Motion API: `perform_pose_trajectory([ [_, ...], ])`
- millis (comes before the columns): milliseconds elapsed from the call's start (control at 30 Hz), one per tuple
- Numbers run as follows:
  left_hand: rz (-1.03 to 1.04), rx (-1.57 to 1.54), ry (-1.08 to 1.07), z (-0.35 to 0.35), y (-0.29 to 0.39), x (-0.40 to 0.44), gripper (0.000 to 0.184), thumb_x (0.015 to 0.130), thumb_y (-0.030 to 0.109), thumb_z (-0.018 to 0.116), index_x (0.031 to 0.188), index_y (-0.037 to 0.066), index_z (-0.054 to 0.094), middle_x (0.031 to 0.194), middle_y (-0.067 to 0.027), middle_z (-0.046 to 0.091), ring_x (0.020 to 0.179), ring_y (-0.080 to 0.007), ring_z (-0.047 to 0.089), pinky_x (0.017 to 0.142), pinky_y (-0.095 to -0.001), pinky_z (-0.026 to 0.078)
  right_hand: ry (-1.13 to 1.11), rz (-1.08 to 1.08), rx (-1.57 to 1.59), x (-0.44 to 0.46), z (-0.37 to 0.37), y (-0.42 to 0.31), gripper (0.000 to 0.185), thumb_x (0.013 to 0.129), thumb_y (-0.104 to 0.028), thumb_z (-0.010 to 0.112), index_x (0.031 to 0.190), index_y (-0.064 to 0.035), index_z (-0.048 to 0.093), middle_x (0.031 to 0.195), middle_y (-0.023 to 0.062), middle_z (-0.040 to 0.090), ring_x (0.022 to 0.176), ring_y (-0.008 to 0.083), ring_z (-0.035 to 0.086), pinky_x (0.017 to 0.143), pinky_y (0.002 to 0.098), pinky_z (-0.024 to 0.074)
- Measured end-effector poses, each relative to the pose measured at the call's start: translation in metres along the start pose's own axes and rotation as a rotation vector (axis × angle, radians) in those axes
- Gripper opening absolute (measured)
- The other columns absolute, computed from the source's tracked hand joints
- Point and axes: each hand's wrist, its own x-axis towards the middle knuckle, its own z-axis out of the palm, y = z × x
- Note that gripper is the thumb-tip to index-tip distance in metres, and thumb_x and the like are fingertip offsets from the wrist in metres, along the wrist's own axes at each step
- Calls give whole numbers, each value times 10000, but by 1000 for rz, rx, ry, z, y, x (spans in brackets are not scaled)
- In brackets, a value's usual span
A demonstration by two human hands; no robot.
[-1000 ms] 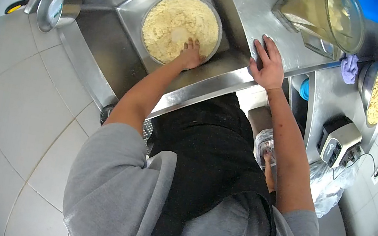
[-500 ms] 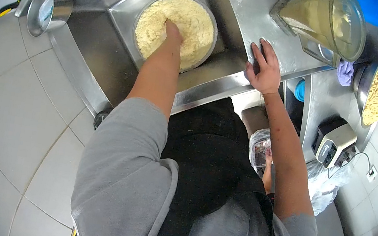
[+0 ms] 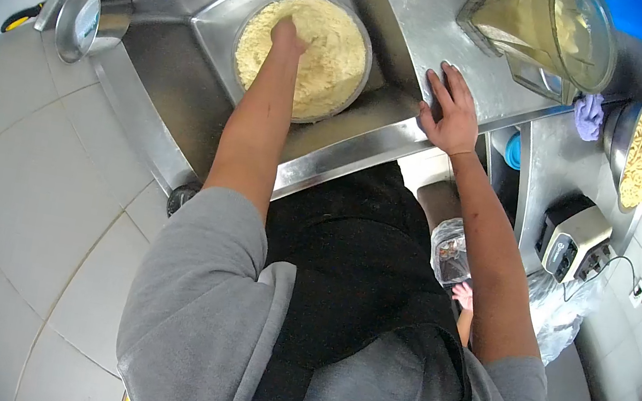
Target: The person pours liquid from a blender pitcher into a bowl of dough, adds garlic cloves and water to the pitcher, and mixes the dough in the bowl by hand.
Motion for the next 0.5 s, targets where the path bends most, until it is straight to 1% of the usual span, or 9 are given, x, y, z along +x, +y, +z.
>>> perform_pose_trajectory([
  [33, -16, 28, 38, 8, 10, -8, 407, 1001, 187, 431, 1365, 19, 502, 1319, -172, 579, 1125, -368, 628, 901, -560, 530, -4, 0, -7, 0, 0, 0, 563, 805, -260, 666, 1354, -154, 593, 1456, 162, 493, 1348, 389, 462, 1119, 459, 398],
  [167, -2, 157, 124, 19, 35, -29, 380, 991, 160, 441, 1330, 7, 518, 1275, -184, 599, 1117, -368, 630, 892, -599, 522, 13, -6, 8, -1, 0, 0, 559, 804, -256, 668, 1348, -152, 595, 1452, 163, 495, 1342, 391, 466, 1114, 461, 400],
  [233, 4, 55, 7, 12, 47, -20, 374, 985, 135, 431, 1328, 7, 509, 1309, -180, 580, 1167, -391, 597, 936, -686, 452, 10, -7, 3, -1, 0, 0, 554, 802, -253, 667, 1342, -150, 598, 1451, 167, 493, 1332, 396, 471, 1109, 465, 404],
  [267, -6, 50, 20, 8, 54, -17, 371, 992, 142, 417, 1325, 3, 505, 1338, -183, 560, 1206, -408, 565, 967, -722, 401, 12, -2, 4, -1, -1, 1, 554, 802, -253, 667, 1342, -150, 598, 1451, 167, 493, 1332, 396, 471, 1109, 465, 404],
  [300, -9, 55, 19, 14, 61, -36, 371, 992, 142, 417, 1325, 3, 505, 1338, -183, 560, 1206, -408, 565, 967, -722, 401, 17, -9, 12, -1, -1, 1, 553, 802, -253, 667, 1341, -149, 598, 1450, 170, 492, 1329, 397, 474, 1109, 466, 404],
  [367, -12, 48, 54, 33, 84, -90, 387, 1001, 170, 413, 1352, 22, 480, 1407, -195, 496, 1258, -414, 518, 997, -689, 401, 21, -14, 22, -2, -1, 2, 552, 802, -252, 667, 1340, -148, 599, 1450, 173, 490, 1325, 399, 476, 1109, 466, 404],
  [400, -48, -26, 161, 33, 89, -91, 445, 1009, 211, 408, 1427, 56, 415, 1474, -201, 423, 1345, -399, 435, 1051, -654, 373, 13, -7, 15, -2, -1, 1, 554, 800, -251, 668, 1340, -147, 599, 1450, 174, 489, 1325, 398, 476, 1108, 467, 405],
  [433, -48, -25, 161, 32, 87, -95, 445, 1009, 211, 408, 1427, 56, 415, 1474, -201, 423, 1345, -399, 435, 1051, -654, 373, 5, -3, 7, -1, -2, 1, 555, 799, -249, 669, 1340, -146, 599, 1449, 175, 489, 1325, 398, 476, 1108, 468, 405],
  [500, 86, -146, 272, 29, 76, -101, 515, 1015, 263, 407, 1493, 84, 337, 1533, -195, 349, 1411, -387, 347, 1089, -622, 346, 12, -6, 13, 0, -2, 1, 557, 797, -247, 669, 1339, -145, 599, 1448, 175, 490, 1325, 400, 475, 1108, 470, 404],
])
